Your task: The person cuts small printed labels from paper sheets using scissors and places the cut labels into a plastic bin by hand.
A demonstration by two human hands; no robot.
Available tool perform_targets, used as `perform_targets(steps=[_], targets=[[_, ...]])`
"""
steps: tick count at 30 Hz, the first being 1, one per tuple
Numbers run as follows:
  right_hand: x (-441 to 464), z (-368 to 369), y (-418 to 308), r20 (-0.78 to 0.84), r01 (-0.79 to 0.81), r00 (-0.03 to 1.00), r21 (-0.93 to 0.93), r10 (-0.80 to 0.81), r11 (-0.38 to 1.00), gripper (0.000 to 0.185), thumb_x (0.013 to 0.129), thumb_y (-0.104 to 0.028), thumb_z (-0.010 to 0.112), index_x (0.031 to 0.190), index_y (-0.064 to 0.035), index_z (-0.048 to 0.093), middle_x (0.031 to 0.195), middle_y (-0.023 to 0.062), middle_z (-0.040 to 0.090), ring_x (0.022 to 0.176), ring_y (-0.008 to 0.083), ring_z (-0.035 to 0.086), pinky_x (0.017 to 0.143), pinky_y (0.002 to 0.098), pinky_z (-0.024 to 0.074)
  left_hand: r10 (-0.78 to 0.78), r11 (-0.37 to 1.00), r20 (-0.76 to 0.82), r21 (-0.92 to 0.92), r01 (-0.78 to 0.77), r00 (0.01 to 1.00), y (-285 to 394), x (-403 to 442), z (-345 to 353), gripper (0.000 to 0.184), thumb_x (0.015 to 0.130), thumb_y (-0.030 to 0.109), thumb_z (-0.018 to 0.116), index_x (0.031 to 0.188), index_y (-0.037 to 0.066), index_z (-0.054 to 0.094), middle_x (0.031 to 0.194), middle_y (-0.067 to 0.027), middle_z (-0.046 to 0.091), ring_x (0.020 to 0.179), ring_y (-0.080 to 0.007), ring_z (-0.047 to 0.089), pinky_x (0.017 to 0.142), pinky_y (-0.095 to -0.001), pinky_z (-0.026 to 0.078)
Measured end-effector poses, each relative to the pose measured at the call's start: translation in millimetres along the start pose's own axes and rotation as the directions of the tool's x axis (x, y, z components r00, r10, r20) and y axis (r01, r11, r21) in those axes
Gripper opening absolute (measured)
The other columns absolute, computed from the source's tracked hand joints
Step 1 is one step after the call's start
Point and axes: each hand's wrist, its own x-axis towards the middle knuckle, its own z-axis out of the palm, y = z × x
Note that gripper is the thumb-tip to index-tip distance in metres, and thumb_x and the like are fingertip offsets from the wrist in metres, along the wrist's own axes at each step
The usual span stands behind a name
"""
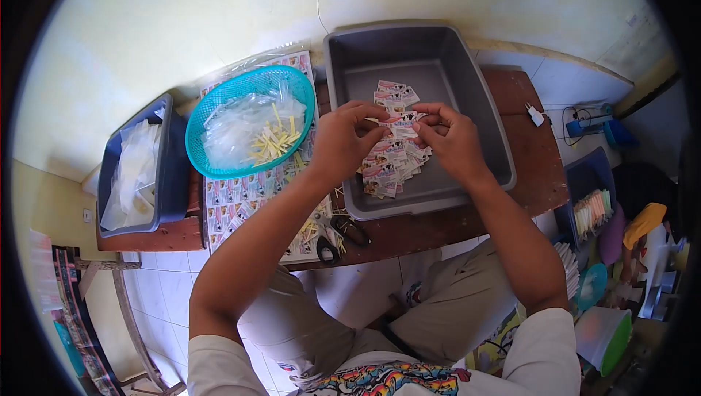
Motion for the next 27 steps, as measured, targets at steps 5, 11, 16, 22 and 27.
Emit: perform_targets(steps=[5,11,16,22,27], targets=[[2,-4,-2,0.028,-0.023,0.999,0.008,0.023,1.000,0.030,0.101,-0.003,0.074,0.130,0.0007,0.073,0.097,0.0077,0.076,0.085,0.0113,0.077,0.073,0.0244,0.0626,0.120,0.982,0.080,0.138,-0.130,0.990,3,2,0,0.035,0.089,0.003,0.086,0.123,0.001,0.076,0.127,-0.0108,0.075,0.100,-0.0190,0.080,0.091,-0.0312,0.067],[0,-6,0,0.031,-0.012,0.999,-0.001,0.012,1.000,0.030,0.101,-0.003,0.073,0.131,0.0000,0.074,0.097,0.0077,0.077,0.083,0.0102,0.076,0.073,0.0245,0.0627,0.170,0.963,0.108,0.191,-0.188,0.980,-3,-3,1,0.043,0.087,0.004,0.088,0.127,0.003,0.072,0.122,-0.0116,0.075,0.102,-0.0221,0.079,0.091,-0.0333,0.066],[-1,-5,0,0.022,-0.015,1.000,-0.029,0.016,0.999,0.032,0.100,-0.005,0.074,0.132,-0.0018,0.075,0.095,0.0062,0.078,0.083,0.0091,0.075,0.074,0.0248,0.0622,0.277,0.879,0.081,0.381,-0.287,0.957,-4,-5,3,0.045,0.083,0.011,0.090,0.124,0.005,0.073,0.120,-0.0129,0.076,0.108,-0.0318,0.075,0.094,-0.0414,0.060],[-3,-8,5,0.010,0.059,0.998,-0.210,-0.058,0.976,0.037,0.097,-0.007,0.077,0.134,-0.0052,0.076,0.094,0.0060,0.080,0.081,0.0095,0.076,0.072,0.0263,0.0603,0.353,0.835,0.087,0.420,-0.355,0.932,-11,-4,4,0.040,0.081,0.013,0.090,0.118,0.007,0.075,0.120,-0.0116,0.076,0.114,-0.0349,0.070,0.100,-0.0454,0.055],[-4,-10,6,0.016,0.034,0.999,-0.197,-0.031,0.980,0.039,0.096,-0.008,0.078,0.136,-0.0055,0.075,0.096,0.0076,0.080,0.081,0.0112,0.077,0.071,0.0279,0.0609,0.381,0.807,0.087,0.454,-0.377,0.920,-13,-4,7,0.033,0.081,0.013,0.090,0.110,0.007,0.077,0.120,-0.0104,0.077,0.114,-0.0339,0.070,0.102,-0.0452,0.054]])
